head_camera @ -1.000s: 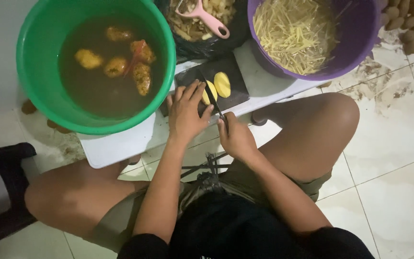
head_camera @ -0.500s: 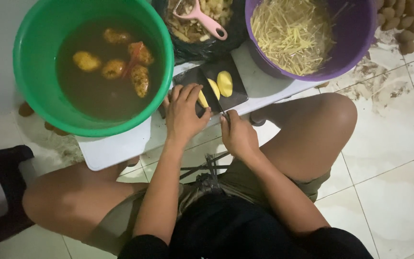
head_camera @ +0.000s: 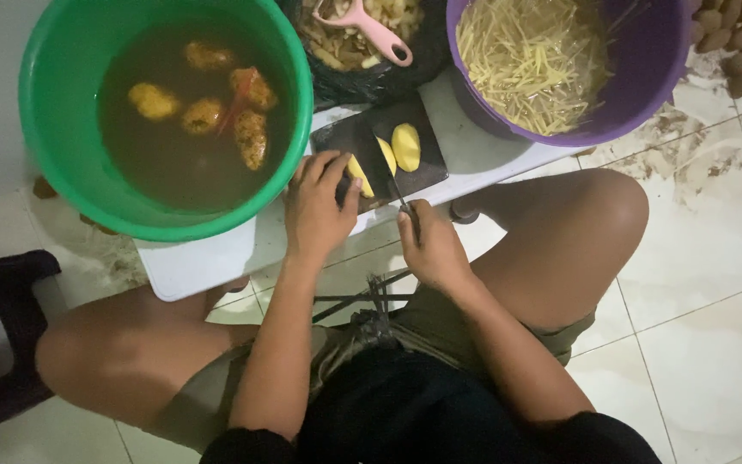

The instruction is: Peeling a potato with a hand peeler and then slicing it into thin julienne strips using a knife on a cutting board.

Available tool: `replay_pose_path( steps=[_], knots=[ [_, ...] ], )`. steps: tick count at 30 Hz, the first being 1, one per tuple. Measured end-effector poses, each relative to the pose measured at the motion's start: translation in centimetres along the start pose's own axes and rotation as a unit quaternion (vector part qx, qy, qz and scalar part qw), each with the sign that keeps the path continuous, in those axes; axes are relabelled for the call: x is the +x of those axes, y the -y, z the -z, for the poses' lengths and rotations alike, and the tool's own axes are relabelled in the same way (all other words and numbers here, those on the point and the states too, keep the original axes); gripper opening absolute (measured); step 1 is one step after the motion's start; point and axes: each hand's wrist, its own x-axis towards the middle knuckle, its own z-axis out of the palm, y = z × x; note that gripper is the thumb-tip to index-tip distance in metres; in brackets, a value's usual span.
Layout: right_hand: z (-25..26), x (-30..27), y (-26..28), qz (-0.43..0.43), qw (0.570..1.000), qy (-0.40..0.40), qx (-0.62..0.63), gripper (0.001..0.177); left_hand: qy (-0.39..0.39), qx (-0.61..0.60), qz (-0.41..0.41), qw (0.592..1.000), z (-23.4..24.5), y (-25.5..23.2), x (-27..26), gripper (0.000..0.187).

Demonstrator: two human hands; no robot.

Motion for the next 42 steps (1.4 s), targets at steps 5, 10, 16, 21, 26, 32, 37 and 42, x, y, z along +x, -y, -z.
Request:
replay_pose_path(
  steps=[5,10,16,21,26,32,37,42],
  knots=[
    [0.5,-1.5,0.9,0.015,1.000,0.007,-0.021,0.039,-0.007,0.030,-0.044,0.999,-0.1,0.7,0.1,0.016],
    [-0.3,-2.3,1.6,0.023,0.999,0.013,-0.037,0.037,-0.008,0.084,-0.158,0.984,-1.0,2.9,0.9,0.014],
    [-1.8,-2.3,1.0,0.056,0.995,0.006,-0.077,0.034,-0.047,0.126,-0.295,0.946,-1.9,4.0,1.9,0.008],
    [-1.2,-2.6,2.2,0.042,0.989,0.020,-0.138,0.028,-0.026,0.133,-0.322,0.937,-0.8,3.5,2.2,0.009],
    [-2.2,-2.5,0.9,0.073,0.983,0.003,-0.166,0.025,-0.021,0.130,-0.333,0.933,-1.3,4.1,2.4,0.009],
    [-3.0,-2.7,0.0,0.065,0.984,0.010,-0.165,0.025,-0.005,0.122,-0.329,0.936,-0.7,3.8,2.3,0.015],
    [-2.9,-2.3,0.1,0.064,0.983,0.015,-0.172,0.024,0.027,0.115,-0.316,0.941,-1.2,4.0,1.6,0.020],
    [-3.6,-2.4,-0.4,0.071,0.979,-0.006,-0.192,0.023,0.054,0.128,-0.301,0.943,-0.9,3.7,1.3,0.030]
  ],
)
